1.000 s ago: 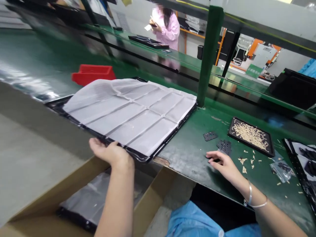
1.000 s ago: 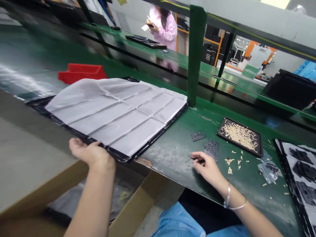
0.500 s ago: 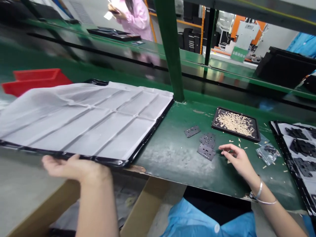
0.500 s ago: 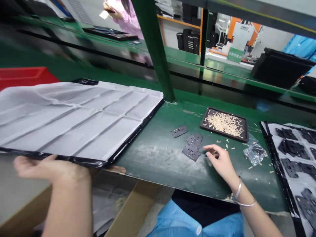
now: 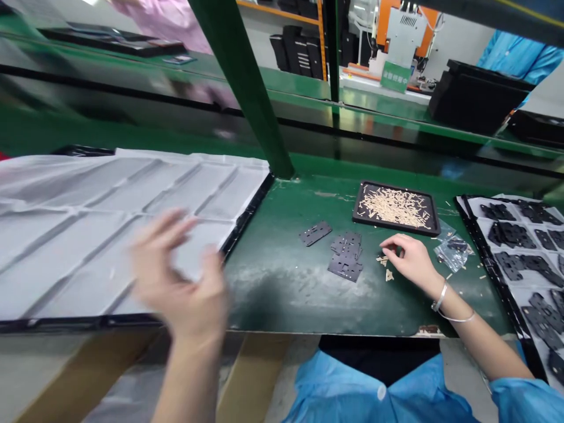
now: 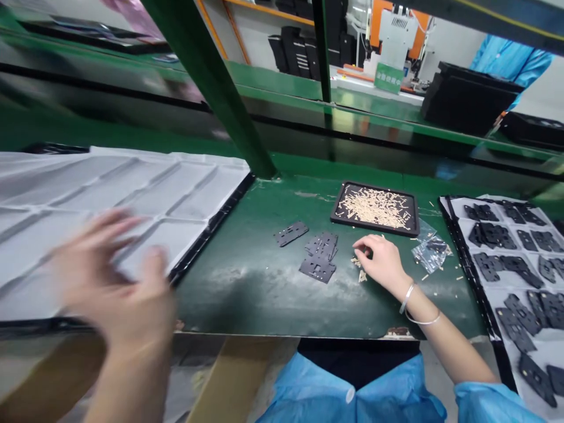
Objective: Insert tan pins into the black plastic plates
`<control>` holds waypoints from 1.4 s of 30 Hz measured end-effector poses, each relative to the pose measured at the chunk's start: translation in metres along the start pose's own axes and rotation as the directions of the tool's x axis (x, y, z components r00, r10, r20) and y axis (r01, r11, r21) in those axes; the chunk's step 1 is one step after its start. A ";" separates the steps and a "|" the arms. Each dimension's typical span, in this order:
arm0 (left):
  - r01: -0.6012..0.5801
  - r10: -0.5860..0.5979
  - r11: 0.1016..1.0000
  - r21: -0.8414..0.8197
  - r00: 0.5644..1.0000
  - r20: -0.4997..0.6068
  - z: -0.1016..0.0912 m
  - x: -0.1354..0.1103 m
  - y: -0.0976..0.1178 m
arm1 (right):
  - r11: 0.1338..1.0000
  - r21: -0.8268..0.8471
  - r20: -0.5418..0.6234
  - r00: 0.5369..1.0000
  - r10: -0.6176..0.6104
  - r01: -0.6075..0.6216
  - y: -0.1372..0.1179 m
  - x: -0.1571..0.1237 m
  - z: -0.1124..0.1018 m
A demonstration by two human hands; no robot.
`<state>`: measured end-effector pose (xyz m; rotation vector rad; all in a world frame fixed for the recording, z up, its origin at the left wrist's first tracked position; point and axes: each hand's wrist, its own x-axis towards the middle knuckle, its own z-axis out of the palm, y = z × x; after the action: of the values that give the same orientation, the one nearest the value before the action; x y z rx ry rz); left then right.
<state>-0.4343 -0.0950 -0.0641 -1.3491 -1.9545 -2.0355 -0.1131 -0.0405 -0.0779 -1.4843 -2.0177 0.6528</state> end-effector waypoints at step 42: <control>0.480 0.021 0.876 -0.042 0.049 0.999 0.129 -0.069 0.061 | 0.946 0.079 -0.235 0.928 -0.289 0.314 0.011 -0.010 0.001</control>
<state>-0.2865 -0.0388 -0.0740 -3.5291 -2.1665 -1.5771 -0.1036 -0.0472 -0.0875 -1.0939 -1.9441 0.4464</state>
